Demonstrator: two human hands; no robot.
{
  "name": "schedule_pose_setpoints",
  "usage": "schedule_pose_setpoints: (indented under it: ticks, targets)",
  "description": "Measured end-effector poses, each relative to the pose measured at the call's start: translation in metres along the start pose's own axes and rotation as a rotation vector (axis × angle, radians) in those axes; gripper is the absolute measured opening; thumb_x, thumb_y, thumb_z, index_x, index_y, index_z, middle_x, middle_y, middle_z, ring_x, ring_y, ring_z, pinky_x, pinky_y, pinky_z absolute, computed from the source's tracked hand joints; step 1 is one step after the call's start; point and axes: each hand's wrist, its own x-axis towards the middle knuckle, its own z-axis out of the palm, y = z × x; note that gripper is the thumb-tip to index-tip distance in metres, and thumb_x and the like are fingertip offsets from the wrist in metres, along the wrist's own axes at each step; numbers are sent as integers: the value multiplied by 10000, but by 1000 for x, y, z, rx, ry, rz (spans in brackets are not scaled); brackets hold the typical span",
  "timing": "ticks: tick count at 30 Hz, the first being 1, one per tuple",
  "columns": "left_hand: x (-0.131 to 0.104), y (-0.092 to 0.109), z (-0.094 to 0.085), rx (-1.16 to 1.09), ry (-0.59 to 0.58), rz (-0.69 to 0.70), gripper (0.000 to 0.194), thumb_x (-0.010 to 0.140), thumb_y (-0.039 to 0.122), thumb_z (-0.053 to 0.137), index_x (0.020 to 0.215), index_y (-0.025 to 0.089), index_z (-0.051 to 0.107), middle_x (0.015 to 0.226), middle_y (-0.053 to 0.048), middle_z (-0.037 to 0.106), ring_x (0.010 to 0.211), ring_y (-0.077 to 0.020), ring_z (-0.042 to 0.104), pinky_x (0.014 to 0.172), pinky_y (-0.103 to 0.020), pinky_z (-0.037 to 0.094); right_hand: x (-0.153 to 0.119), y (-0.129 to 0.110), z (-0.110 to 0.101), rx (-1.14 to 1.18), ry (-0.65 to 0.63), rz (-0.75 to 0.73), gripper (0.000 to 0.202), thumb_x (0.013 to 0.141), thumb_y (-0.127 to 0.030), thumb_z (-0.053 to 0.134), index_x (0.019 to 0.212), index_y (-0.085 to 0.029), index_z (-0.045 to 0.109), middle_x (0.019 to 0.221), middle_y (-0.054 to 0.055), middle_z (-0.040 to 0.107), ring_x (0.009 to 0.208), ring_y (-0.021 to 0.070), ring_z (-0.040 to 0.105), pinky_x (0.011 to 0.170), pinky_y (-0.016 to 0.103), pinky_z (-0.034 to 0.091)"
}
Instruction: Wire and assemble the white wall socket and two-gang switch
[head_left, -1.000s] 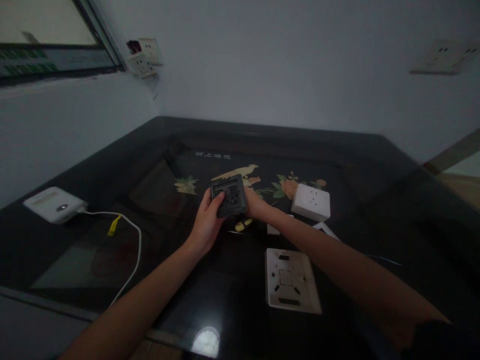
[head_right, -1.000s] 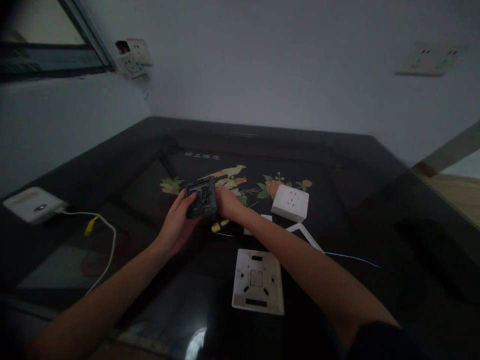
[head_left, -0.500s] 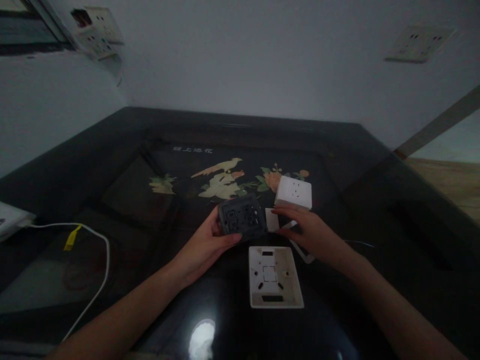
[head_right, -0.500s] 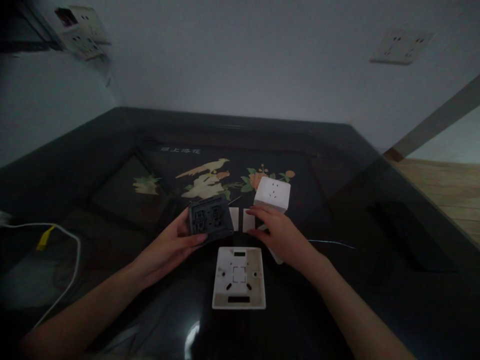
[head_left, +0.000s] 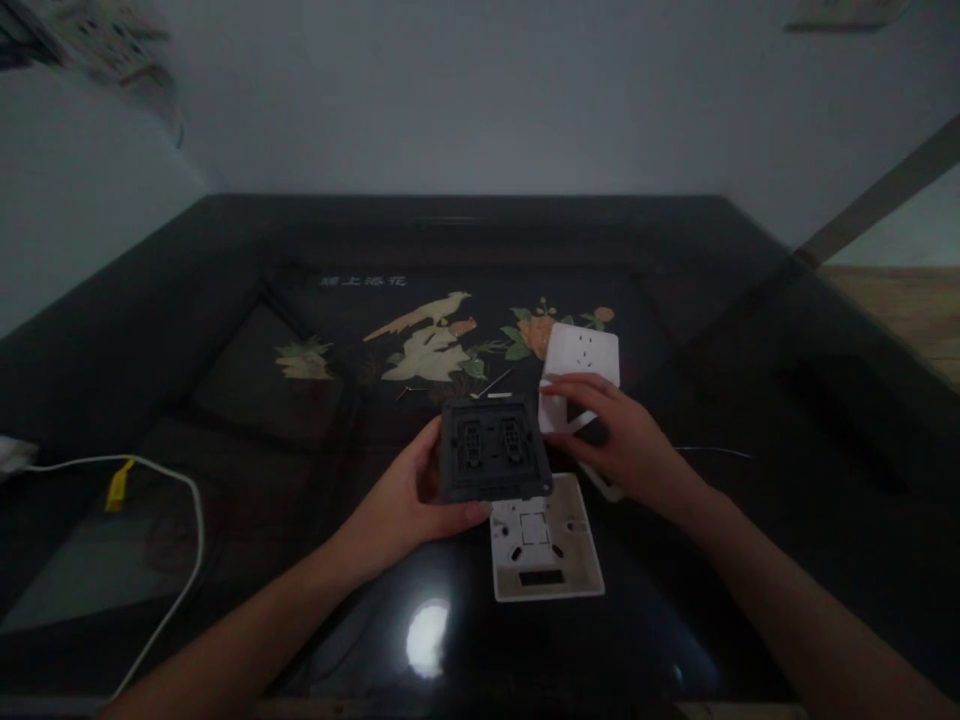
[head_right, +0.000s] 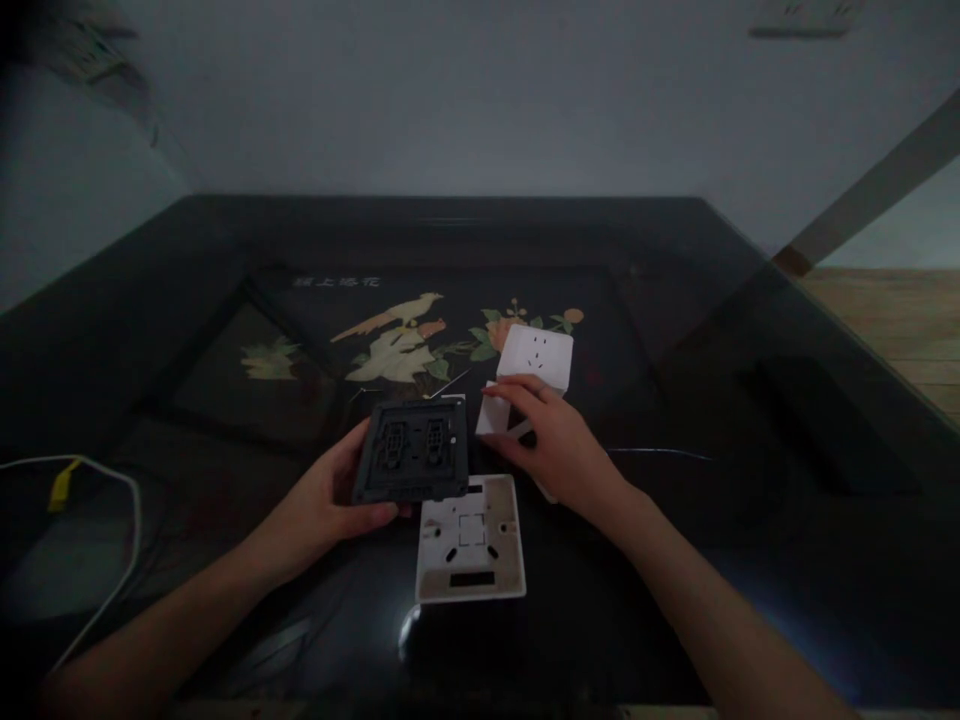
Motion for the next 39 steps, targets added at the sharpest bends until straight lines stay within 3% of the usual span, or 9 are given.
schedule_pose_setpoints:
  ticks: [2,5,11,13,18,22,29,34,39]
  targets:
    - [-1,-2,-3,51,-13,34,684,687,315,878,1292,250,568,1296,-85,665,1287,-326,567,1067,-423,479,-6,-17,-5,126,54,33,374,908,-305,631,1271,-236,570,1290,107,622,1174,235,644,977,444,580]
    - [-2,-6,-6,66,-29,77,653,725,380,856,1306,272,579,1357,-79,627,1308,-312,546,1080,-393,466,-17,-42,-2,599,46,176,317,905,-335,655,1214,-295,598,1257,47,659,1121,190,681,947,369,597]
    - [-9,-12,-1,-161,-37,48,603,750,406,840,1288,357,571,1350,-53,604,1166,-295,642,801,-316,611,-28,-55,18,826,92,218,330,857,-276,723,1173,-316,640,1248,1,683,1207,158,637,1067,329,511]
    - [-10,-11,1,-192,-4,13,622,743,402,845,1292,348,559,1361,-63,594,1152,-307,651,759,-319,624,-29,-53,22,839,88,223,319,867,-254,707,1172,-316,642,1254,1,688,1179,153,655,1026,315,544]
    - [-7,-1,5,-157,44,-41,673,676,294,897,1266,285,573,1275,-63,671,1171,-292,656,938,-355,577,-28,-51,25,777,95,229,330,874,-228,680,1191,-304,626,1285,22,683,1168,169,667,971,324,588]
    - [-6,8,10,-96,32,-105,779,619,147,892,1291,305,531,1275,-57,678,1116,-305,692,872,-358,606,-26,-52,23,740,84,227,316,884,-268,678,1194,-296,626,1272,33,696,1160,182,674,961,344,599]
    - [-10,4,16,88,140,36,796,612,205,902,1299,302,513,1270,-35,680,1220,-301,631,994,-341,548,-30,-57,23,780,59,202,361,912,-291,663,1261,-369,617,1348,-21,659,1194,158,655,944,278,596]
    - [-11,3,18,75,128,94,770,644,190,882,1306,311,507,1314,-45,655,1260,-313,597,941,-327,572,-34,-62,26,651,34,123,445,919,-279,650,1344,-388,571,1435,-1,574,1314,196,559,1103,386,490]
    - [-13,5,19,48,99,143,749,662,183,874,1308,318,519,1349,-52,635,1264,-318,593,894,-319,592,-36,-61,28,551,35,58,469,921,-311,645,1374,-393,551,1459,28,544,1357,246,508,1107,463,481]
